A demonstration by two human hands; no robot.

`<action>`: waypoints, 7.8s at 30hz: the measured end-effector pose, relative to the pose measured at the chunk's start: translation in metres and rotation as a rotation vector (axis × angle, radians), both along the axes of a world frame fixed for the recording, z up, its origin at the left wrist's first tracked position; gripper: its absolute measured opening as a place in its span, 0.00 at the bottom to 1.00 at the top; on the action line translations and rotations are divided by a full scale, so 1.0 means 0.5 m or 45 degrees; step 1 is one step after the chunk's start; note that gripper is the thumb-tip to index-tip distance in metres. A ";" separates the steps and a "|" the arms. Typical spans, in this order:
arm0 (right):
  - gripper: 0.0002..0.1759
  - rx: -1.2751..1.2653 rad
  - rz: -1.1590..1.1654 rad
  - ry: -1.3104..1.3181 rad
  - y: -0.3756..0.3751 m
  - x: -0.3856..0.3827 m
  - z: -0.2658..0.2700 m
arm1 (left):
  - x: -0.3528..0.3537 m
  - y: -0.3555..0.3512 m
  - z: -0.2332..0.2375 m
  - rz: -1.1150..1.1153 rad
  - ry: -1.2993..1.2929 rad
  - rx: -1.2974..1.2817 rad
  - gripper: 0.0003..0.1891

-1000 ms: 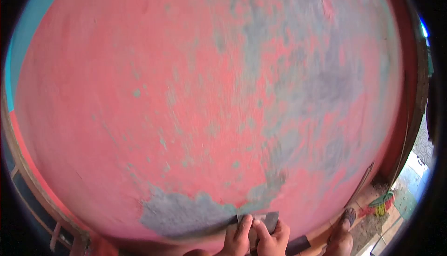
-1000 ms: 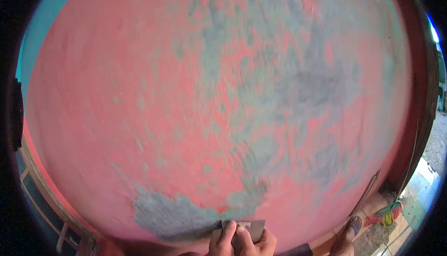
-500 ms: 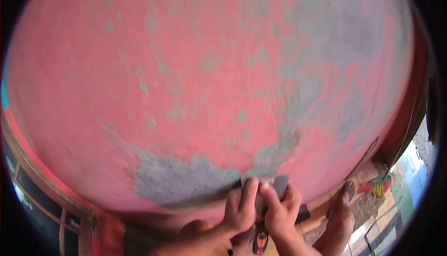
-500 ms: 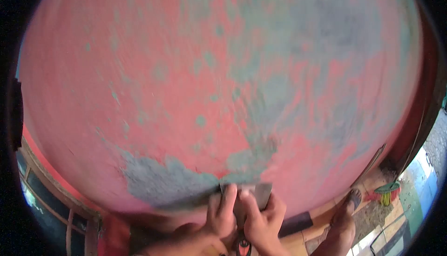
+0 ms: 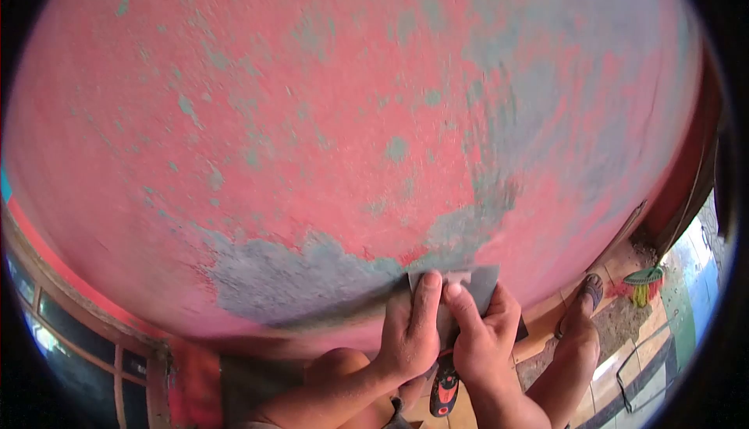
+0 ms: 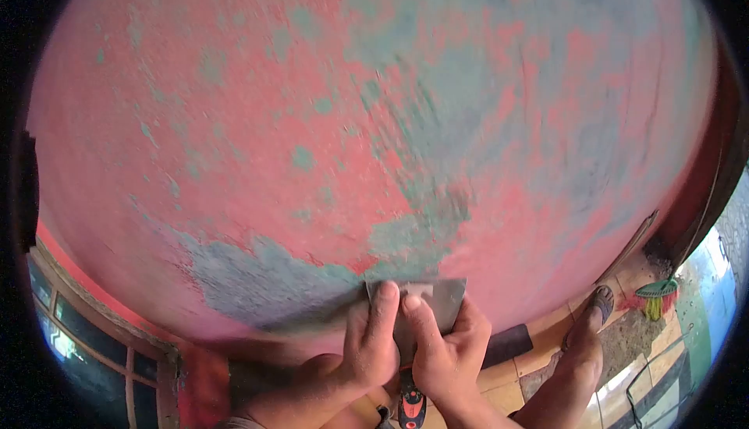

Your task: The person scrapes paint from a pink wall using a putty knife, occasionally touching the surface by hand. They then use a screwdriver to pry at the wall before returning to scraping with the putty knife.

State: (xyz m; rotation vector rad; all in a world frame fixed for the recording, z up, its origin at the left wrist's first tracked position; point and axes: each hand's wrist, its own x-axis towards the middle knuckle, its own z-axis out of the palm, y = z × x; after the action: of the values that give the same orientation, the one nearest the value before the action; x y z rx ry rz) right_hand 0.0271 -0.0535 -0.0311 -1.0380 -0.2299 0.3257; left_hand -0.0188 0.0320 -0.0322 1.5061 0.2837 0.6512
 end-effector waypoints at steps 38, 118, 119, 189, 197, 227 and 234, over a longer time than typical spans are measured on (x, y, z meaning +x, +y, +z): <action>0.08 0.004 -0.156 -0.120 0.004 -0.002 -0.005 | 0.010 -0.019 -0.003 -0.005 -0.061 -0.032 0.24; 0.14 -0.269 0.260 -0.333 -0.157 0.017 0.045 | -0.023 -0.012 -0.035 -0.126 -0.231 0.882 0.20; 0.14 -0.306 0.290 -0.324 -0.150 0.017 0.047 | -0.018 -0.017 -0.013 -0.112 -0.249 0.805 0.20; 0.10 -0.053 0.242 -0.113 -0.032 0.044 0.064 | 0.014 -0.017 0.048 -0.093 -0.051 -0.215 0.21; 0.10 -0.090 0.260 -0.177 -0.037 0.050 0.066 | 0.019 -0.010 0.037 -0.091 -0.079 -0.100 0.22; 0.10 -0.090 0.227 -0.182 -0.032 0.044 0.059 | 0.008 -0.009 0.043 -0.086 0.010 -0.145 0.22; 0.10 -0.087 0.285 -0.160 -0.036 0.050 0.049 | 0.017 -0.021 0.029 0.031 -0.098 -0.011 0.22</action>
State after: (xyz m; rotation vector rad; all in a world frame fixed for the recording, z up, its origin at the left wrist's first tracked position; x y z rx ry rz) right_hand 0.0522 -0.0717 -0.0065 -1.1034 -0.4525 0.4738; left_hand -0.0102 0.0216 -0.0178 1.4678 0.2460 0.7248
